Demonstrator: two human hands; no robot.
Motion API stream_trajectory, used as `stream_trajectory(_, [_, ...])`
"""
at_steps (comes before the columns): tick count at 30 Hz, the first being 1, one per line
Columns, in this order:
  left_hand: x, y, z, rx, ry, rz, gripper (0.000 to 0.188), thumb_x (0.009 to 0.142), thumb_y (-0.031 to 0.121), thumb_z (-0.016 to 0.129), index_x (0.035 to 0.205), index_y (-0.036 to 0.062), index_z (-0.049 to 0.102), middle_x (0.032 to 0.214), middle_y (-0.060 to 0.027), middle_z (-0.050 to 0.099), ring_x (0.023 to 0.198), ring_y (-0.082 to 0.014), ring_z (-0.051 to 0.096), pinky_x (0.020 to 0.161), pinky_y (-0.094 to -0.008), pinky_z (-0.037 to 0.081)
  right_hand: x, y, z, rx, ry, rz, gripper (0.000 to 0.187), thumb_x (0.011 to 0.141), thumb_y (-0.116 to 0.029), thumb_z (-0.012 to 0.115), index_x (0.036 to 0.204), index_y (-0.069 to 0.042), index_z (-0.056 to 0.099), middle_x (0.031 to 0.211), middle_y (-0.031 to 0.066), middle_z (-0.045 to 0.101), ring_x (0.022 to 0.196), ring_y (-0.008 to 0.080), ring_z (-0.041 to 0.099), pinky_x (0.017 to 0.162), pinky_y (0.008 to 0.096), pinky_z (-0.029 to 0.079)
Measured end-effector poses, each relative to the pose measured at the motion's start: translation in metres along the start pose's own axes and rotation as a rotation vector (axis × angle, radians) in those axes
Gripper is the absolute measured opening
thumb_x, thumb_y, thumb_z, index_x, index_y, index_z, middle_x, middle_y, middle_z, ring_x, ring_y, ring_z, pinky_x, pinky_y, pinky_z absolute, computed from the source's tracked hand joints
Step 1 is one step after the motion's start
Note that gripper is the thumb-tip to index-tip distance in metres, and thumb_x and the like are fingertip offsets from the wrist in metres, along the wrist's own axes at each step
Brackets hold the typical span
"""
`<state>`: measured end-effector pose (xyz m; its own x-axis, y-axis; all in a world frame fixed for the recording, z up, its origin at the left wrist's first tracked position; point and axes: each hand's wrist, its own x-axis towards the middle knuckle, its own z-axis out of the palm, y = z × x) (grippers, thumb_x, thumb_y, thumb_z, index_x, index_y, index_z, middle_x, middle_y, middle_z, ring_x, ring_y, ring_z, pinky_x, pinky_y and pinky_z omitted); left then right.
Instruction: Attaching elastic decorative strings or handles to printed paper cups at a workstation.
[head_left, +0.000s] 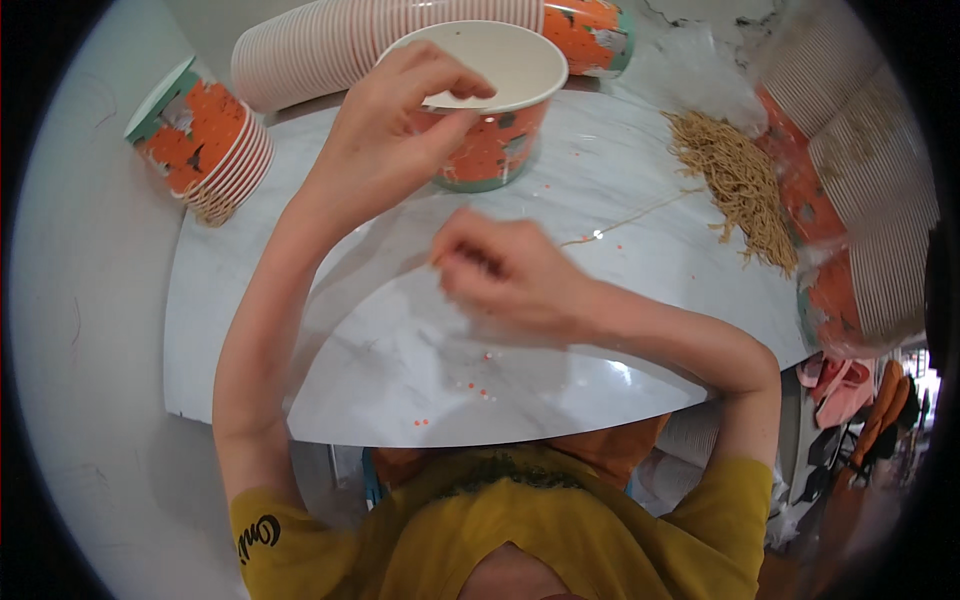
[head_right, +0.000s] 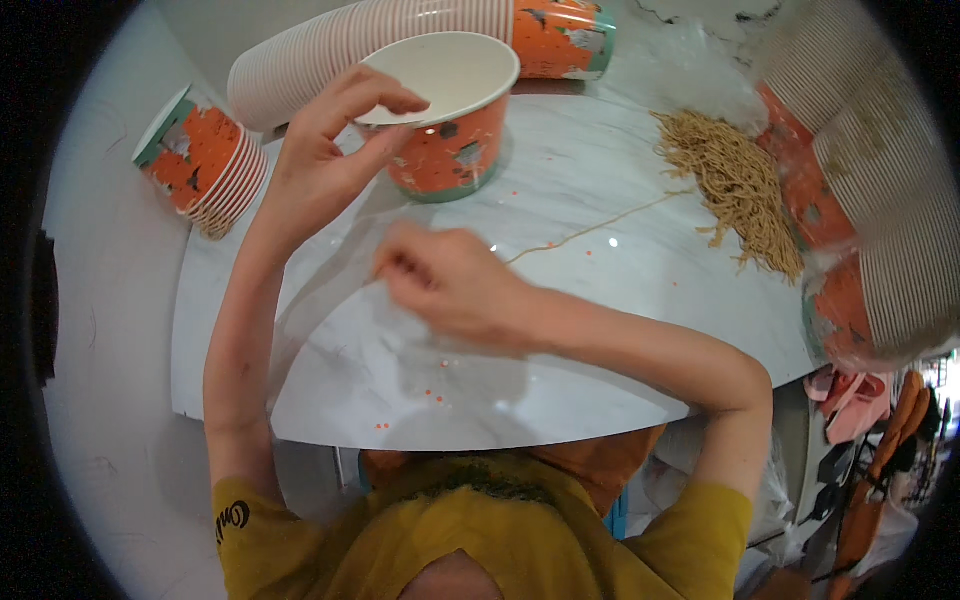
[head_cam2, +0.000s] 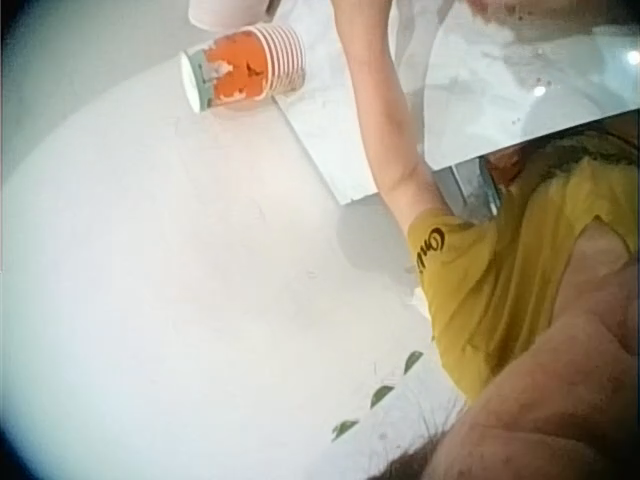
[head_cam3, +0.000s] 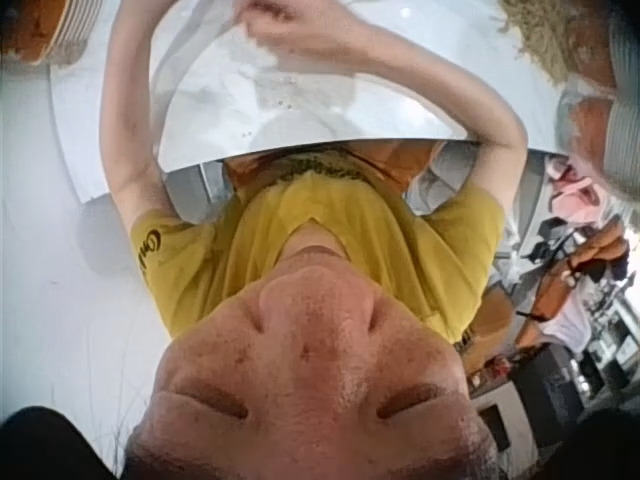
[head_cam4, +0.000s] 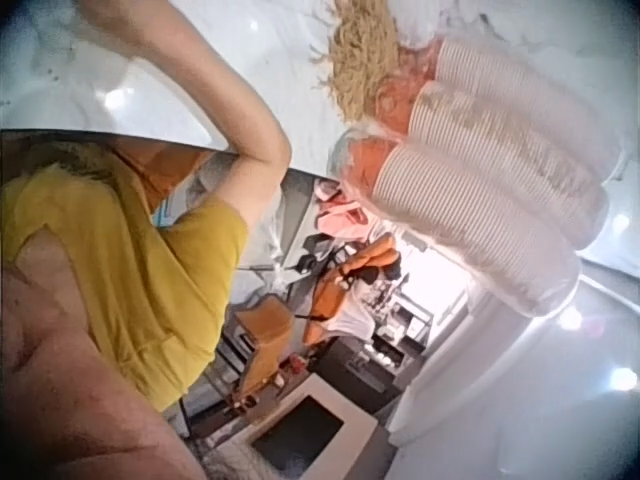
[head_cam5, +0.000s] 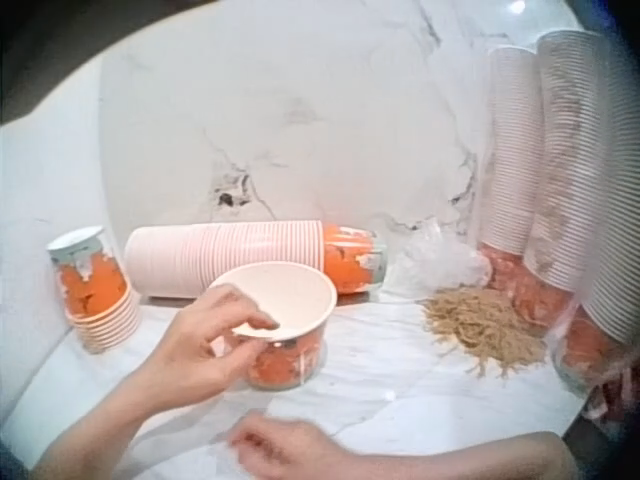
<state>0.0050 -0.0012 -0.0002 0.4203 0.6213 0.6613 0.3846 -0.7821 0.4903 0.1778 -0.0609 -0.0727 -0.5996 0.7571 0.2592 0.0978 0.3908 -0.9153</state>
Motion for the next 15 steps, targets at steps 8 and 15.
stream_trajectory(8, [-0.003, 0.025, -0.02, -0.153, -0.156, -0.326, 0.01, 0.091, 0.007, 0.064, 0.095, 0.0017, 0.071, 0.08, 0.0031, 0.066, 0.074, -0.0031, 0.055, 0.066, -0.0204, 0.044, -0.006, -0.015, -0.047, 0.376, 0.161, 0.185, 0.011, 0.099, -0.016, 0.059, 0.1, -0.005, 0.062, 0.084, -0.0004, 0.063, 0.067, 0.0045, 0.053, 0.058, 0.0184, 0.039])
stream_trajectory(15, [-0.003, 0.033, -0.012, -0.366, -0.403, -0.749, 0.023, 0.095, 0.021, 0.059, 0.087, 0.0027, 0.07, 0.073, -0.0005, 0.066, 0.058, -0.0059, 0.057, 0.048, -0.0206, 0.042, -0.006, -0.023, -0.053, 0.26, 0.266, 0.075, 0.013, 0.098, -0.01, 0.06, 0.106, -0.001, 0.06, 0.09, 0.002, 0.062, 0.08, 0.0065, 0.058, 0.067, 0.0231, 0.049])
